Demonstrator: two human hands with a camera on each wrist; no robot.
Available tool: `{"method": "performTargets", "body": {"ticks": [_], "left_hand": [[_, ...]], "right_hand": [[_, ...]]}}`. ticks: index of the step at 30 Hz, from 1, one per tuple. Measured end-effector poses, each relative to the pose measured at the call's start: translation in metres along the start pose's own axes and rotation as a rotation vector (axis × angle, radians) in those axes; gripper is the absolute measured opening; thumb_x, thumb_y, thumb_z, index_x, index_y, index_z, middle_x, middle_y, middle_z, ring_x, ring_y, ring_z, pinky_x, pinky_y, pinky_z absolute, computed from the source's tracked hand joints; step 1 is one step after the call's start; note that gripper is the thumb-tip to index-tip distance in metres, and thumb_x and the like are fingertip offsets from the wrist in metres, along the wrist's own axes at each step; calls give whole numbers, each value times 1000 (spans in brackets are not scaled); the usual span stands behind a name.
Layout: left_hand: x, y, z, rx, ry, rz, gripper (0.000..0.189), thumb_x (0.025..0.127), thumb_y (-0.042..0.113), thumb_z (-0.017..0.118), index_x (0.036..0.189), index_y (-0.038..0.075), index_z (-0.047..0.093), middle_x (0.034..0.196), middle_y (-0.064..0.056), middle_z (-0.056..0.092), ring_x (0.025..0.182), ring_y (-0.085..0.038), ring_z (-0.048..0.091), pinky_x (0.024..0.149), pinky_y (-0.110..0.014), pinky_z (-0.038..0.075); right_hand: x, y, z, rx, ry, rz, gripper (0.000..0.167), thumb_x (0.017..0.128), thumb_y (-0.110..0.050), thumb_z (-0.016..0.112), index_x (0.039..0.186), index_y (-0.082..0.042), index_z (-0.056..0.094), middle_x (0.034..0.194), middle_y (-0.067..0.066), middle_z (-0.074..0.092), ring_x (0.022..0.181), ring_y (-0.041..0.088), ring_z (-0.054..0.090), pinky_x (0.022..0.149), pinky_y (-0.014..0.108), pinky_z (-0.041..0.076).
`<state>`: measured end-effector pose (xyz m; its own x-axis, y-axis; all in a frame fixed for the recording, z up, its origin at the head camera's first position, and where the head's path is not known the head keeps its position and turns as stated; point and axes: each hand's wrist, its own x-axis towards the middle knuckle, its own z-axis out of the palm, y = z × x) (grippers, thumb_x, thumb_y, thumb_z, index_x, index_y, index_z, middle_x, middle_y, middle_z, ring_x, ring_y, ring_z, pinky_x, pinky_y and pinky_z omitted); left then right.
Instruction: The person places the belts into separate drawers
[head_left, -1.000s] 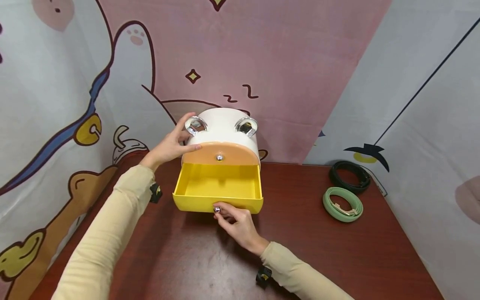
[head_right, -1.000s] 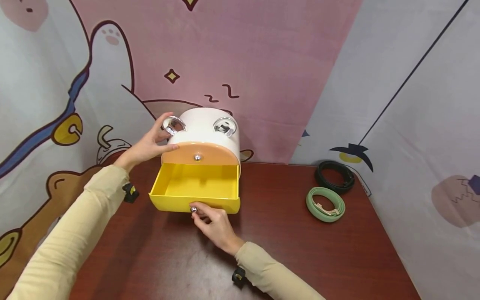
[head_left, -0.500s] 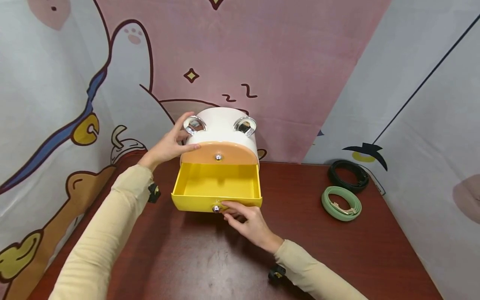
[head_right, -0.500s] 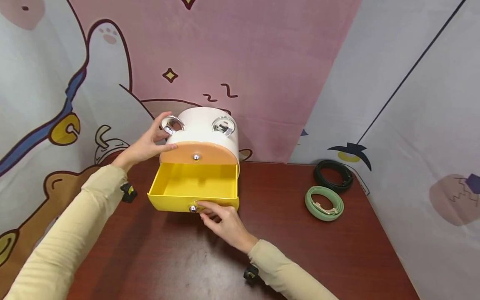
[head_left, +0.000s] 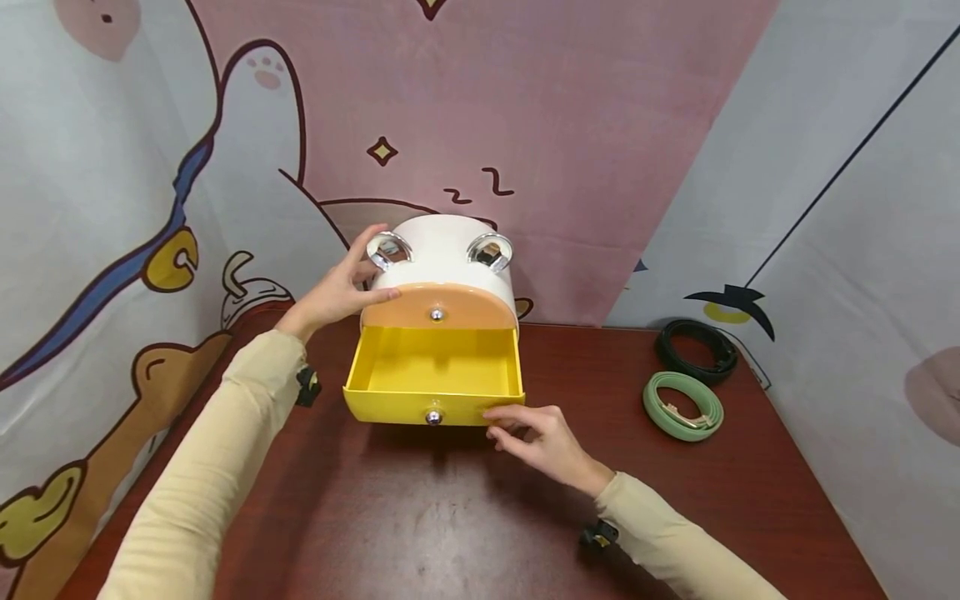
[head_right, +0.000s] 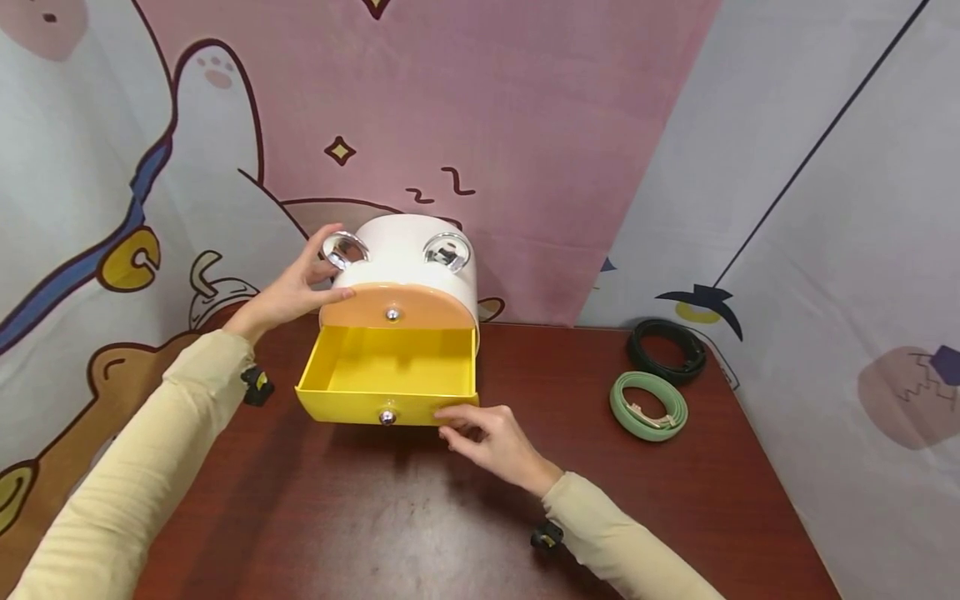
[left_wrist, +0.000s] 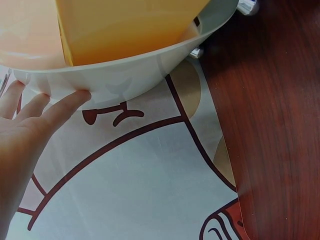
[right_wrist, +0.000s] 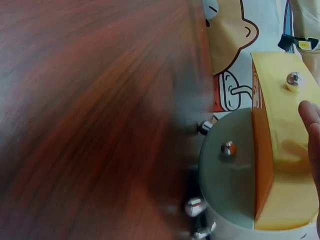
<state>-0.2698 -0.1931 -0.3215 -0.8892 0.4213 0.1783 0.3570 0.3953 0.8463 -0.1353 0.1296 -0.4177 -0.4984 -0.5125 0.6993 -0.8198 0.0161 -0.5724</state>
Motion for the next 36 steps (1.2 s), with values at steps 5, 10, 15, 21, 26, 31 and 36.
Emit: {"method": "performTargets", "body": {"ticks": [5,10,15,21,26,31,36], "left_hand": [[5,-14,-1,10,13,0,95,86,20,76,149,48,12,129,-17,58,127,-35,47,100,-57,37],[4,-15,-2,1,18,8,94,86,19,76,148,51,14,126,-15,60,126,-34,47,99,-55,39],[4,-15,-2,9,19,3,94,86,19,76,149,48,13,131,-18,56,129,-36,44,100,-57,37],[5,-17,-2,12,21,-2,93,86,21,76,148,50,14,130,-17,56,128,-35,45,101,-58,35],[5,-17,-1,9,20,-11,93,85,23,77,147,53,14,131,-17,56,129,-34,45,100,-56,38],[5,-17,-1,18,24,-18,93,85,24,77,147,52,13,134,-18,53,131,-36,41,101,-58,35],[4,-13,-1,7,16,-13,94,86,21,76,149,49,12,132,-18,55,131,-36,42,102,-58,34]], "right_hand": [[-1,-3,-17,-61,42,-51,34,64,27,71,94,10,65,74,16,67,57,21,65,49,19,50],[-1,-1,-33,-90,84,-42,39,60,31,68,92,10,65,73,14,67,52,20,61,50,20,50],[-5,3,-45,-89,98,2,36,64,31,66,91,8,64,69,14,65,47,23,58,47,21,49],[-16,7,-59,-126,111,204,28,75,23,68,94,4,66,74,11,68,52,30,61,51,23,51],[-30,14,-71,-220,131,361,22,81,13,69,98,-1,68,84,14,71,67,29,66,58,24,52],[-43,24,-82,-298,154,436,19,83,8,70,99,-3,69,88,13,71,77,24,68,63,22,52],[-57,43,-94,-295,159,489,19,85,5,70,102,-3,69,92,13,70,82,23,66,66,21,51]]}}
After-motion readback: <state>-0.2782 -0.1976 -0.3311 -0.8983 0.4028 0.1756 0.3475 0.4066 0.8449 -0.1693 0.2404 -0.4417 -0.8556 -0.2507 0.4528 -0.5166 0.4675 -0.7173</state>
